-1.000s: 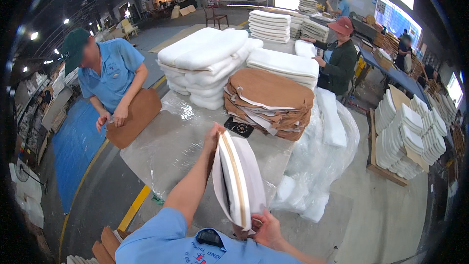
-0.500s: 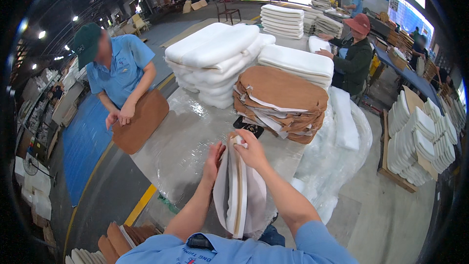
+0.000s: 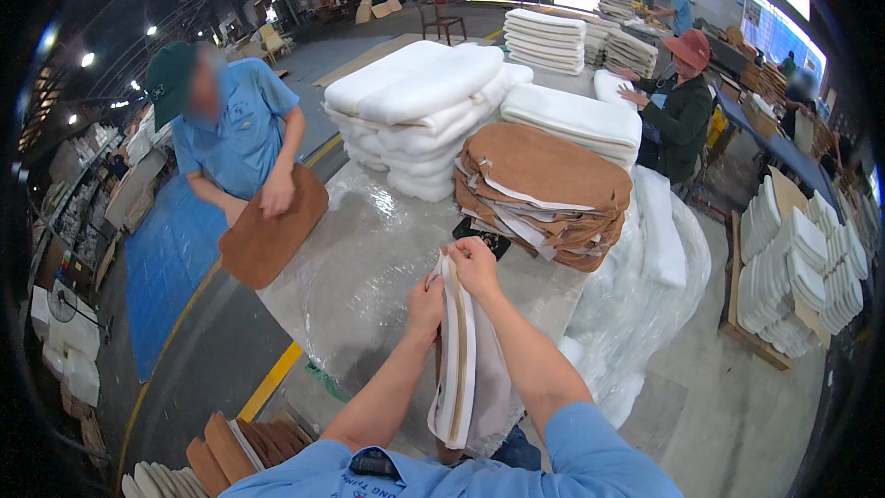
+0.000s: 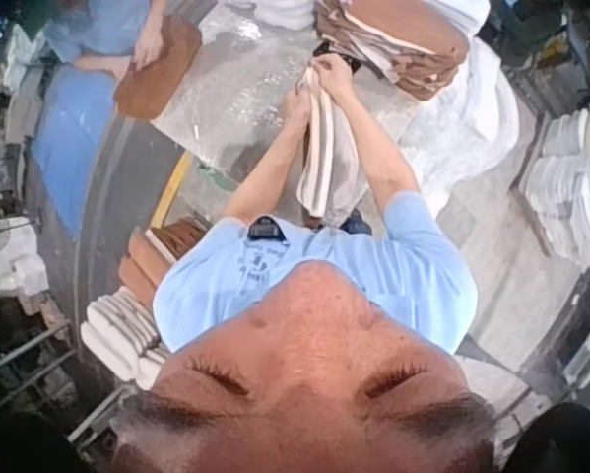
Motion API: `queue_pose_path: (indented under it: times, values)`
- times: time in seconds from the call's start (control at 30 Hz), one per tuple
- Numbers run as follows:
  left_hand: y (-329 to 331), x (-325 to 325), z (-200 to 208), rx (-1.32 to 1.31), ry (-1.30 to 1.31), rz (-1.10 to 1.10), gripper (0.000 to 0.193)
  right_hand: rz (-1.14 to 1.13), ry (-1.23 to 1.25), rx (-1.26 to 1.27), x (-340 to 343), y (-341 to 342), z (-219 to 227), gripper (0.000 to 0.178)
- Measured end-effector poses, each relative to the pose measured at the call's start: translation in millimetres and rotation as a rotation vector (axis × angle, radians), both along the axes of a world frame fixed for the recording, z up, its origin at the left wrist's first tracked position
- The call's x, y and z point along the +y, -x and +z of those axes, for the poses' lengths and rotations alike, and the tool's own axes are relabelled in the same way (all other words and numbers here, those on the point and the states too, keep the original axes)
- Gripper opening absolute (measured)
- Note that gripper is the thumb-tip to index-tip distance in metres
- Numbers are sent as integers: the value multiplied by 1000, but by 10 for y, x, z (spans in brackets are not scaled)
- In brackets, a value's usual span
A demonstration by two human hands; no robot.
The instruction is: The person inserts white foam pads into brown fabric covers, folds the edges, and secures them with white ties. The person stacks the finished cushions on a nearby pile. Coworkers perform similar tasks at adjacent tables.
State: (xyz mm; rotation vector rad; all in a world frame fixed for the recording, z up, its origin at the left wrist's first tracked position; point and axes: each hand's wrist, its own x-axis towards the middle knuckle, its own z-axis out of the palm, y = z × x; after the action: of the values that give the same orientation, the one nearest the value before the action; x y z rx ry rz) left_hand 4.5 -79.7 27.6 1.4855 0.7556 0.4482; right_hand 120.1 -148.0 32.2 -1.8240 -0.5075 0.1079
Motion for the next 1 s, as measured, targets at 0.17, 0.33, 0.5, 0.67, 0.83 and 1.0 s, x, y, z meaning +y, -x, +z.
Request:
queue_pose_path:
  times: [0.17, 0.33, 0.5, 0.67, 0.83, 1.0]
  values:
    - [-196, 221, 232, 139, -370, -176, 33, 85, -214, -39, -124, -134, -185, 11]
    - [-324, 255, 171, 5, -610, 9, 29, 119, -390, 69, -26, 4, -227, 11]
    - [-262, -64, -55, -111, -629, 145, 27, 39, -424, -31, -75, 166, -366, 6]
    - [-237, 68, 100, -206, -581, 53, 17, 114, -412, -45, -82, 74, -385, 10]
    - [-425, 284, 295, -243, -694, -61, 16, 415, -215, -141, -136, -387, -147, 15]
    - [-1042, 912, 498, -332, -237, -291, 32, 443, -268, -76, -21, -281, -210, 8]
